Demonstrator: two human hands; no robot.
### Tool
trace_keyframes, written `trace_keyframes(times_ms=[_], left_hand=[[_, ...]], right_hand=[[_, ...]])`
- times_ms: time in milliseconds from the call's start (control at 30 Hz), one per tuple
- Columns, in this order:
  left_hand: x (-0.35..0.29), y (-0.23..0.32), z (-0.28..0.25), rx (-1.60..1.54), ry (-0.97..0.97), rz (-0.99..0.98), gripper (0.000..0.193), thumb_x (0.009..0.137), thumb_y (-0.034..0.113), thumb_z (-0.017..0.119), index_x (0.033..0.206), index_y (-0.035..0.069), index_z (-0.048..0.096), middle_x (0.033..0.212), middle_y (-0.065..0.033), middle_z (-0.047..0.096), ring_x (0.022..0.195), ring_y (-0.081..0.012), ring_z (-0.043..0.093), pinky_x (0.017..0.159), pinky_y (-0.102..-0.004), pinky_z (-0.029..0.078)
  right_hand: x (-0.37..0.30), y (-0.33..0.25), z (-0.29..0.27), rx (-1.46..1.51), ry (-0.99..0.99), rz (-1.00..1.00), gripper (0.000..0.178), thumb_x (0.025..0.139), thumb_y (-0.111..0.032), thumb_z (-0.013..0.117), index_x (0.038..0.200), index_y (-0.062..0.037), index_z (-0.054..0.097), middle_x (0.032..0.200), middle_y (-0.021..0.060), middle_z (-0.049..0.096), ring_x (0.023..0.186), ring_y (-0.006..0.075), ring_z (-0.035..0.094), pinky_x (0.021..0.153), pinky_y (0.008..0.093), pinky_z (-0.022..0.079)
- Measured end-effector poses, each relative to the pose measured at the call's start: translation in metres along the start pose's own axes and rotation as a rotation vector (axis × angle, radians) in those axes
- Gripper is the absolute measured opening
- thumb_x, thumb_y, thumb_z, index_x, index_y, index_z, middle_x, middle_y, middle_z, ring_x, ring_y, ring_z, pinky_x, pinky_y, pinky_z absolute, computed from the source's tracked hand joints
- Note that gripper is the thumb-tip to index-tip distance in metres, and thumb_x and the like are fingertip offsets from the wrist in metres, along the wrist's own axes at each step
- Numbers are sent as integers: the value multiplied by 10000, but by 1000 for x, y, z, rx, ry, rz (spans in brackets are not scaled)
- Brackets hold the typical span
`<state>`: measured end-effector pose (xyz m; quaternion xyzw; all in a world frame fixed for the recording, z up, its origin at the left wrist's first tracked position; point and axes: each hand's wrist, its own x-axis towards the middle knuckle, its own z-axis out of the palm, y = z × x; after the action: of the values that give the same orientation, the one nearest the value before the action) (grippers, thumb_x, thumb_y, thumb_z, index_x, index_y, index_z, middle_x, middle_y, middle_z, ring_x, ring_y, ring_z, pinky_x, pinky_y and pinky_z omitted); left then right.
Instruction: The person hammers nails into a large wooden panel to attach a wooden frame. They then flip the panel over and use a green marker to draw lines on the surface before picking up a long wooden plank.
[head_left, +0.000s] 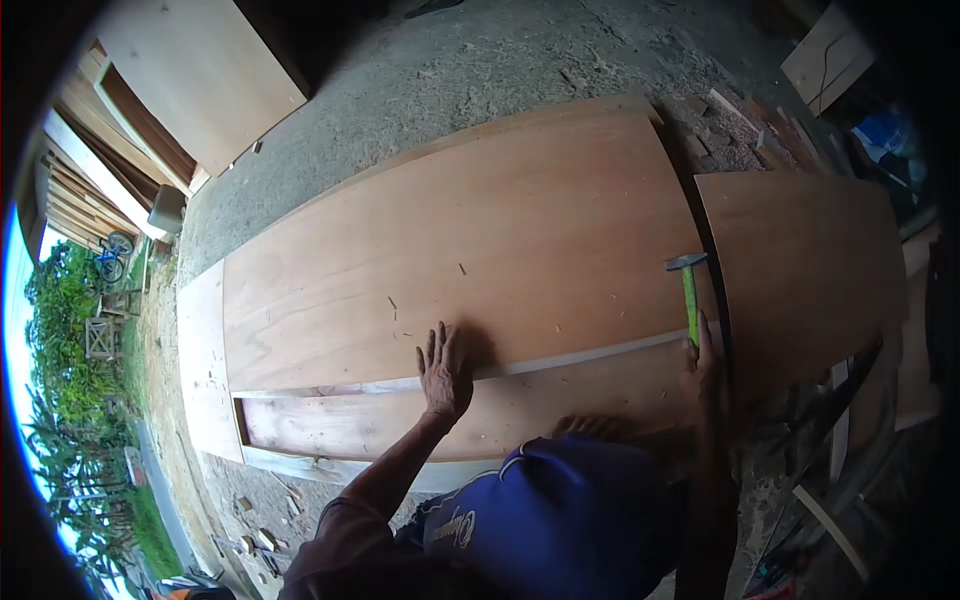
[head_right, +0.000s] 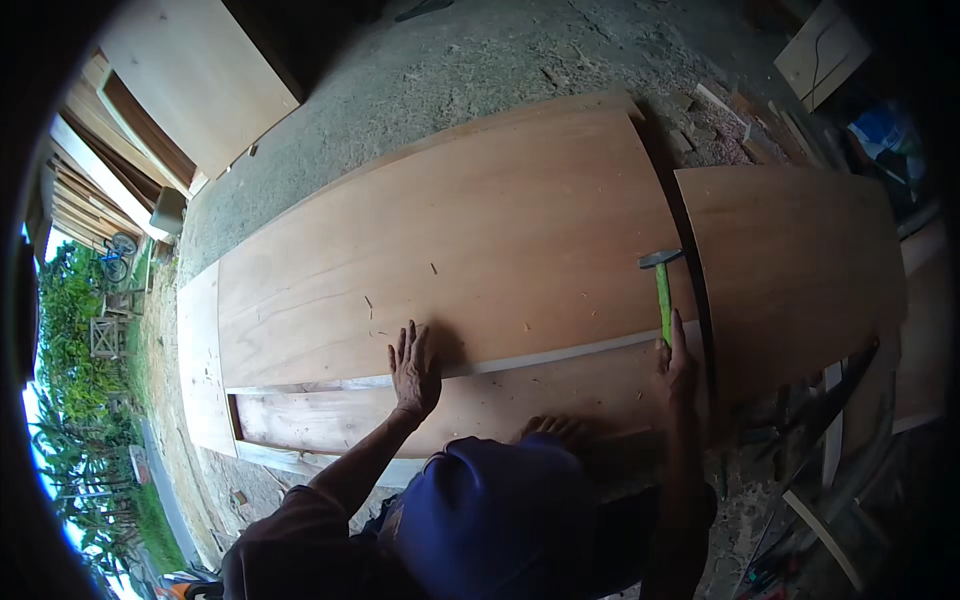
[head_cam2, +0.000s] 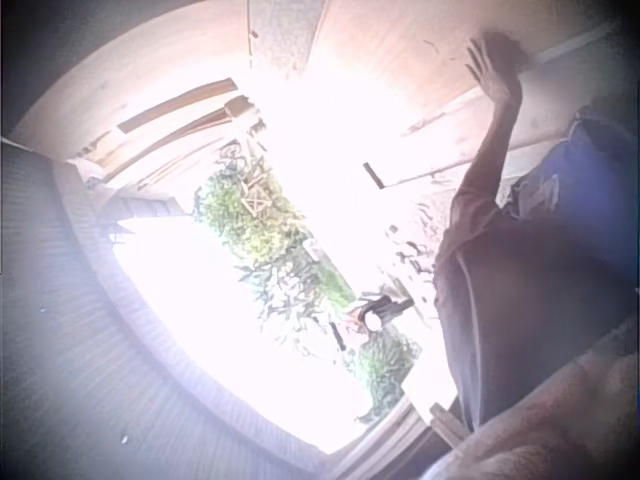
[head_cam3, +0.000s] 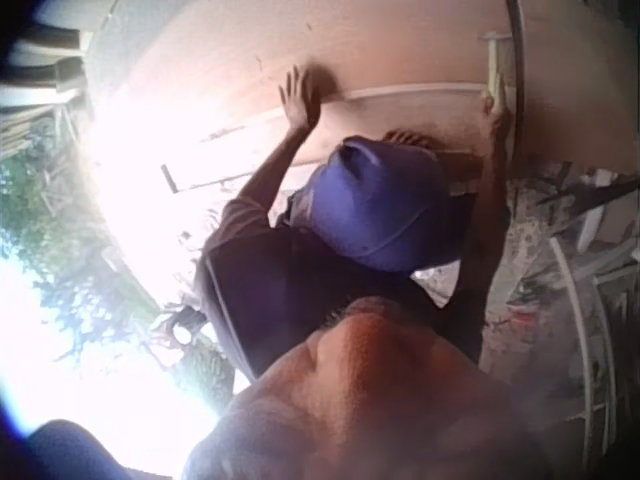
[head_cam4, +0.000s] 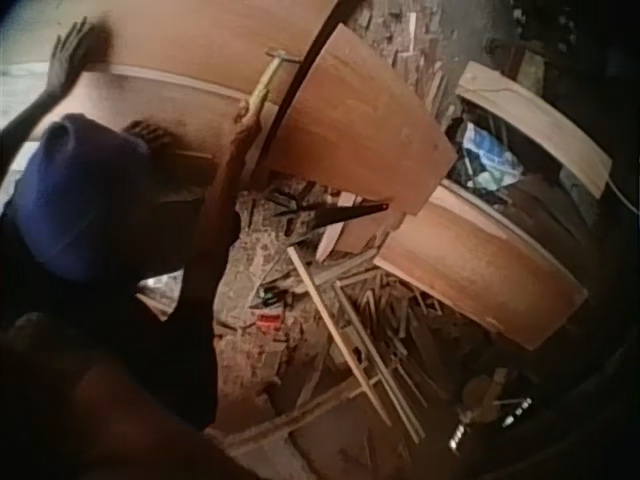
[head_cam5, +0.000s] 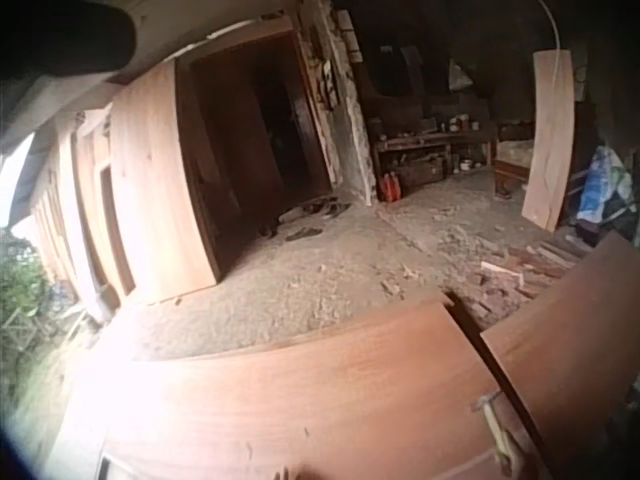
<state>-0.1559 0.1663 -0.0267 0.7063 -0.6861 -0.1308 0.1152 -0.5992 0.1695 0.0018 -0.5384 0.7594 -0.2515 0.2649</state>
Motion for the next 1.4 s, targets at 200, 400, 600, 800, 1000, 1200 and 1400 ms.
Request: trace_keyframes(times_ms=[200,400,600,800,1000,1200,1400], left_hand=[[-39,-100,9,-39,130,-190,607,989,287,542,1499,54,311,1566,-241,305,1438,-482,267,1181,-565,209],[-25,-87,-9,-40,6,-207,676,940,284,589,1512,77,294,1556,-201,347,1342,-446,397,1115,-594,301],[4,-59,-55,151,-194,-282,726,895,259,622,1540,189,295,1509,-78,433,1331,-374,422,1050,-540,413],[23,-61,-52,73,-79,-112,345,948,156,479,1283,199,551,1279,-57,593,1036,-402,595,864,-491,534],[20,-88,-37,21,189,-9,116,855,115,543,948,94,610,1016,-107,619,957,-349,597,802,-456,530],[25,-107,-15,54,293,72,193,817,78,568,1005,50,543,935,-149,584,933,-360,576,784,-464,498],[-4,-142,-29,-413,451,-276,107,911,56,541,1006,11,558,859,-131,607,767,-285,624,685,-377,510]], right_hand=[[105,-39,19,23,-106,-218,509,1020,-177,496,1518,-165,392,1341,258,570,1162,386,612,940,399,490],[130,-45,12,-187,-122,-246,472,1035,-262,472,1499,-194,424,1387,195,552,1258,398,542,1005,426,465],[130,-64,10,-357,-91,-275,486,1029,-259,469,1499,-144,416,1356,222,568,1215,434,564,1011,442,457],[155,-15,19,-195,-143,-383,500,1034,-216,432,1514,-86,375,1392,257,533,1277,410,531,1051,421,432],[151,-6,37,-212,-68,-509,487,1039,-194,437,1508,-72,396,1448,240,499,1342,362,495,1104,410,407],[153,3,41,-303,-53,-484,465,1056,-176,407,1510,-75,400,1478,213,482,1377,334,463,1138,379,364],[163,24,43,-172,17,-521,458,1046,-170,440,1499,-102,421,1430,236,518,1326,356,513,1093,382,410]])
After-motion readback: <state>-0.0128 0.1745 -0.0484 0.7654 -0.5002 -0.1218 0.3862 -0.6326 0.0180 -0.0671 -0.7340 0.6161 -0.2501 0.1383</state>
